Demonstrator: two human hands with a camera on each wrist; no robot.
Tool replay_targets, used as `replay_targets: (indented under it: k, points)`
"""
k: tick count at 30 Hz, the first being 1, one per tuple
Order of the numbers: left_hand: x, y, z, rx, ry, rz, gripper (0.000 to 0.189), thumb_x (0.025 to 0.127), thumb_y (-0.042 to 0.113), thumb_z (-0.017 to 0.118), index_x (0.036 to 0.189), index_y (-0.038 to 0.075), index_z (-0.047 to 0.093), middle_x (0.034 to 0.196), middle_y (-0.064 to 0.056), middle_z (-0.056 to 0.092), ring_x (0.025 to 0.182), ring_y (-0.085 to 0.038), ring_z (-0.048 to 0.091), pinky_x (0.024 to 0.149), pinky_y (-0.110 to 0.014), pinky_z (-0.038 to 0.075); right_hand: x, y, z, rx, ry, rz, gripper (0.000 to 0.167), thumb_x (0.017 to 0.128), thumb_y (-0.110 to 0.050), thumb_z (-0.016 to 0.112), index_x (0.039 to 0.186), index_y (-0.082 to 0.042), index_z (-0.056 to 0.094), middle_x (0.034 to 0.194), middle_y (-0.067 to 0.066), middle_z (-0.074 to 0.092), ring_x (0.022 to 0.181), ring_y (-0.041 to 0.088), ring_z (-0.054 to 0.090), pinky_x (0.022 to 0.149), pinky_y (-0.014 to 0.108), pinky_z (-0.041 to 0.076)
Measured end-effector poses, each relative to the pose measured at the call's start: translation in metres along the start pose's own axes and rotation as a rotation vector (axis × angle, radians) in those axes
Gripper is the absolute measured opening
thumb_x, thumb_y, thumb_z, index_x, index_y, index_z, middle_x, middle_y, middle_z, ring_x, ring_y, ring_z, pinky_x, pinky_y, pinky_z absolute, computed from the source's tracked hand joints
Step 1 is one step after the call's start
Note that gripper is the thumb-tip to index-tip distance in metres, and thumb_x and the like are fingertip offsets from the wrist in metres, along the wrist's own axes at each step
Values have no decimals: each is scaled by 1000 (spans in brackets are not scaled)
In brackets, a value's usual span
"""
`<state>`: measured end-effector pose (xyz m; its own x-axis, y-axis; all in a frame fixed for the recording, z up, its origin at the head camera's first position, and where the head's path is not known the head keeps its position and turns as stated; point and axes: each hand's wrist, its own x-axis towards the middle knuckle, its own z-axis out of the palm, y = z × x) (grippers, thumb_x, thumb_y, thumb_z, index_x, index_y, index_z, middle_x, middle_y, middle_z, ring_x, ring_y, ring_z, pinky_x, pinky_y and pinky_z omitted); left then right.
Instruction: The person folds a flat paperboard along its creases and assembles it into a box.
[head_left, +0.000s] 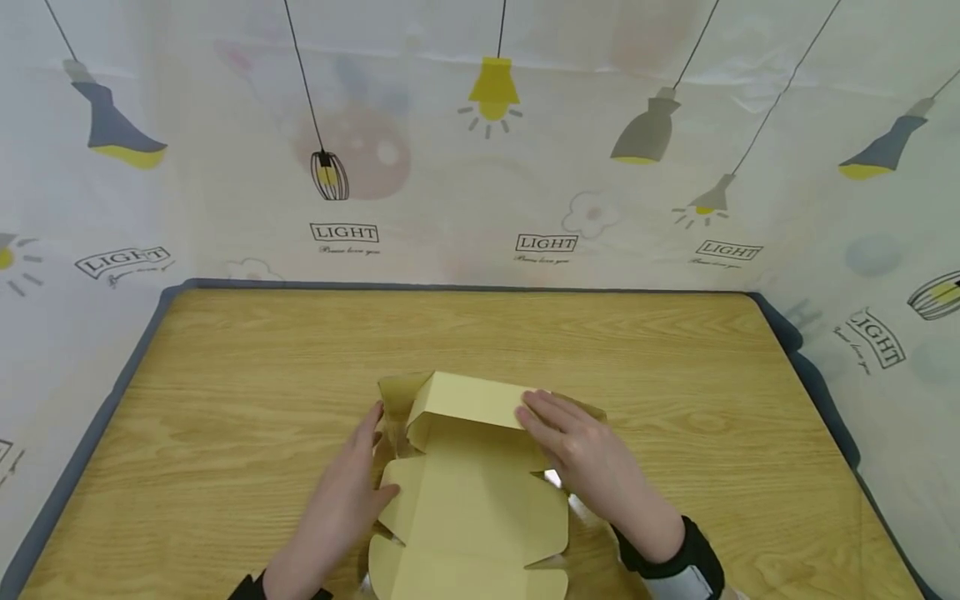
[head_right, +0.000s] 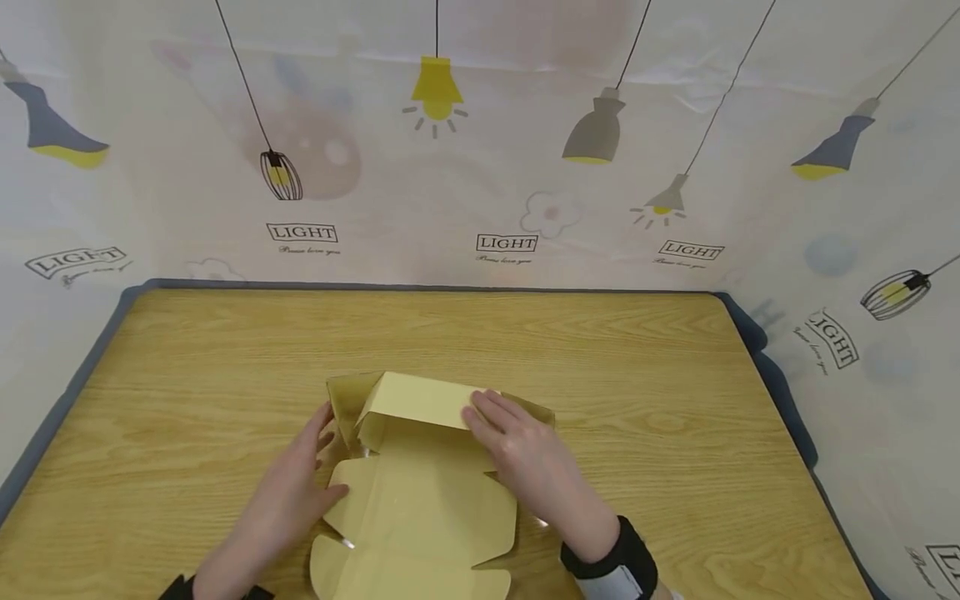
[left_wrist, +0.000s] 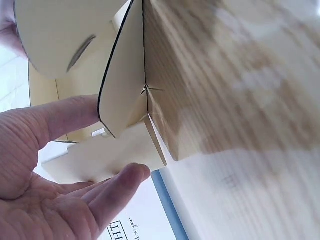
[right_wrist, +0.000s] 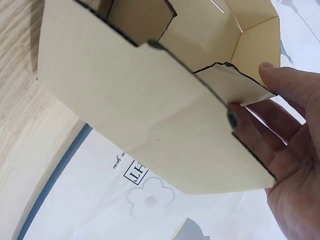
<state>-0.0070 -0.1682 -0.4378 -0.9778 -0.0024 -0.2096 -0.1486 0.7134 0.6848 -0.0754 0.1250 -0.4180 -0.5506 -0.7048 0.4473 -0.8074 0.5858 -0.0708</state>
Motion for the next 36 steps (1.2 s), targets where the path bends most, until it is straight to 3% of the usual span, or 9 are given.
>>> replay_targets:
  k: [3, 11, 16, 19, 24, 28, 36]
  points:
    - [0, 0, 2, -9, 2, 4, 102, 81, -6, 79, 161, 3, 15, 153, -28, 45, 134, -44, 53, 84, -42, 60, 1, 2, 0, 6, 3, 8, 46, 76, 4, 83, 121, -1, 73, 124, 19, 71, 112, 33, 71, 82, 34, 63]
    - [7, -9, 4, -84, 26, 43, 100, 81, -6, 79, 159, 5, 17, 156, -31, 37, 137, -48, 48, 98, -51, 56, 2, 4, -1, 27, -31, 21, 46, 80, 1, 80, 125, -1, 71, 128, 19, 70, 116, 34, 69, 87, 36, 62]
    - [17, -18, 1, -168, -31, 45, 115, 80, -6, 79, 163, 7, 0, 164, -28, 23, 144, -47, 39, 111, -52, 46, 2, 5, -1, 32, -37, 23, 47, 80, 1, 81, 126, -2, 71, 128, 19, 70, 117, 34, 69, 87, 36, 62]
    - [23, -21, -1, -142, -47, 67, 122, 77, -3, 83, 162, 4, -4, 163, -30, 22, 142, -49, 41, 114, -54, 43, 1, 5, -1, 40, -42, 27, 47, 80, 1, 80, 126, -2, 70, 129, 19, 69, 118, 34, 68, 87, 36, 62]
    - [29, -25, -2, -66, -33, 136, 118, 72, 0, 86, 160, -4, 7, 158, -35, 30, 143, -50, 37, 117, -60, 36, 1, 4, -1, 48, -49, 26, 47, 81, 1, 80, 127, -3, 70, 129, 18, 69, 118, 33, 68, 88, 35, 62]
    - [30, -23, -2, -46, -59, 107, 114, 75, 0, 84, 160, -6, 7, 162, -33, 23, 149, -49, 28, 121, -60, 30, 1, 5, 0, 49, -45, 25, 47, 81, 1, 80, 127, -2, 70, 129, 19, 69, 118, 34, 68, 87, 35, 62]
    - [30, -21, -2, -27, -72, 75, 113, 77, 0, 82, 160, -6, 5, 163, -32, 20, 150, -48, 26, 122, -59, 29, 0, 6, 1, 53, -32, 24, 47, 80, 1, 80, 126, -2, 70, 129, 19, 70, 118, 34, 68, 87, 36, 62]
